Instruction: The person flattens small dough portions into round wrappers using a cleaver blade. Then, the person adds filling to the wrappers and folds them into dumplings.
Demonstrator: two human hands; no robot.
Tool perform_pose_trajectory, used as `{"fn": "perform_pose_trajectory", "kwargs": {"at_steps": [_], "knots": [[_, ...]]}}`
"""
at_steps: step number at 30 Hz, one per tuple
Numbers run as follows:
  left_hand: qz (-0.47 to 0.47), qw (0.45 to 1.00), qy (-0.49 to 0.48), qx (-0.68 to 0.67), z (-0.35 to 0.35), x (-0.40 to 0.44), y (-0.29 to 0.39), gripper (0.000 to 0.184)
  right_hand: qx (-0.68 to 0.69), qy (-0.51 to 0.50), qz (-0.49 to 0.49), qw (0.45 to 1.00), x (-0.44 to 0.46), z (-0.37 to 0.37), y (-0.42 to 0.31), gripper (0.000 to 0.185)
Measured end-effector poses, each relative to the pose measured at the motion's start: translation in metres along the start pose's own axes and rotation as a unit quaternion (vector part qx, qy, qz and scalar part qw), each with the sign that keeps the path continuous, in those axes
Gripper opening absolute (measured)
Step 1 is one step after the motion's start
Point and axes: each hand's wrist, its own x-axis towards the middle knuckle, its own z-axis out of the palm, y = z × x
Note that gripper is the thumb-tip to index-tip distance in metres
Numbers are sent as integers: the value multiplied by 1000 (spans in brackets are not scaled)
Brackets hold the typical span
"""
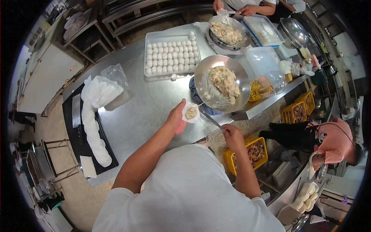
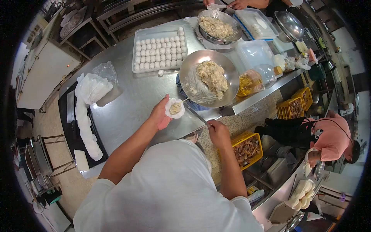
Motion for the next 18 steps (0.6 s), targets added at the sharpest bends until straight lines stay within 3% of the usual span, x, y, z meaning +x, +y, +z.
{"fn": "perform_pose_trajectory", "kwargs": {"at_steps": [3, 7, 9, 12, 16, 18], "knots": [[-2, 1000, -11, 8, -2, 0, -1, 57, 99, 6, 75, 992, -1, 7, -17, 24], [-8, 1000, -8, 4, -4, -2, 2, 60, 153, 40, 21, 987, -6, 5, -26, 23], [-3, 999, -38, -25, -4, -3, 3, 63, 40, 8, -77, 996, -9, -7, -38, 21], [-19, 996, -67, -60, -5, -4, 5, 65, -58, 10, -85, 995, -16, -17, -59, 20], [4, 994, -64, -83, 1, -17, 10, 65, -44, 0, -78, 996, -18, -36, -60, 21], [8, 994, -43, -104, 8, -26, 14, 65, -2, 40, -104, 994, -14, -38, -61, 21]]}}
